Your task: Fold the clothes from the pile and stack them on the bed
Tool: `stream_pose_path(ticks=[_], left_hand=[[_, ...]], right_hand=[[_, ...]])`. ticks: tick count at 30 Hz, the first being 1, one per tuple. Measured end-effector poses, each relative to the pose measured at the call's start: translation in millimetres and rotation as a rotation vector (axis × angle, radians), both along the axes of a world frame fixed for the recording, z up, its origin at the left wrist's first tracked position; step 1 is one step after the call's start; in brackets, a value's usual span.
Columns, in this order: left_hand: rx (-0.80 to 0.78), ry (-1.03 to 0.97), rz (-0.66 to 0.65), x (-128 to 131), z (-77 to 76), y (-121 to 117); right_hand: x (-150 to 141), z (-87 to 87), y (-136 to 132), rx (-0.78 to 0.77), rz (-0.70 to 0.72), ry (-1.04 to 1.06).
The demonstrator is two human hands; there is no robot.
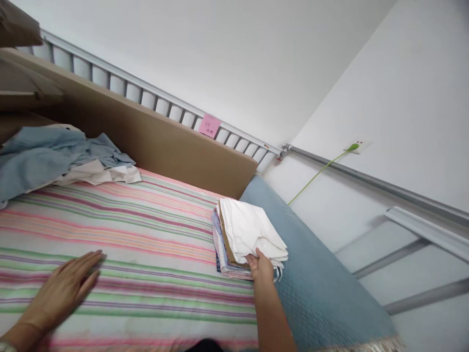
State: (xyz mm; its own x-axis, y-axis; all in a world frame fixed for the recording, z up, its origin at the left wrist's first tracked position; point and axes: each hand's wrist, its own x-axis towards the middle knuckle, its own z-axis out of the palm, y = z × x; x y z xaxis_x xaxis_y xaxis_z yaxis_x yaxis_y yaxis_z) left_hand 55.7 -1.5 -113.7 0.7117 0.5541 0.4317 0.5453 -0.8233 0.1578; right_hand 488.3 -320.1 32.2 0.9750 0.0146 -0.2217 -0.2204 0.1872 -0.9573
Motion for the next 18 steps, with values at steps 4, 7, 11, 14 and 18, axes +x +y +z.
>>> stream_pose_path(ticks=[4, 7, 11, 14, 18], left_hand=[[0.001, 0.036, 0.005, -1.2, 3.0, -1.3], [0.009, 0.022, 0.009, -0.9, 1.2, -1.3], [0.015, -0.003, 0.003, -0.7, -1.7, -0.8], [0.023, -0.018, -0.005, -0.9, -2.5, -0.5], [0.021, -0.028, -0.007, -0.9, -3.5, -0.4]], right_hand=[[-0.9, 7.9, 0.7, -0.161, 0.044, -0.049], [-17.8, 4.1, -14.4, -0.353, 0.133, -0.053], [-39.4, 11.3, -49.7, -0.683, 0.225, -0.066], [-45.7, 40.0, -56.9, -0.905, 0.214, -0.245], [-55.5, 64.8, -14.8, -1.255, 0.294, -0.798]])
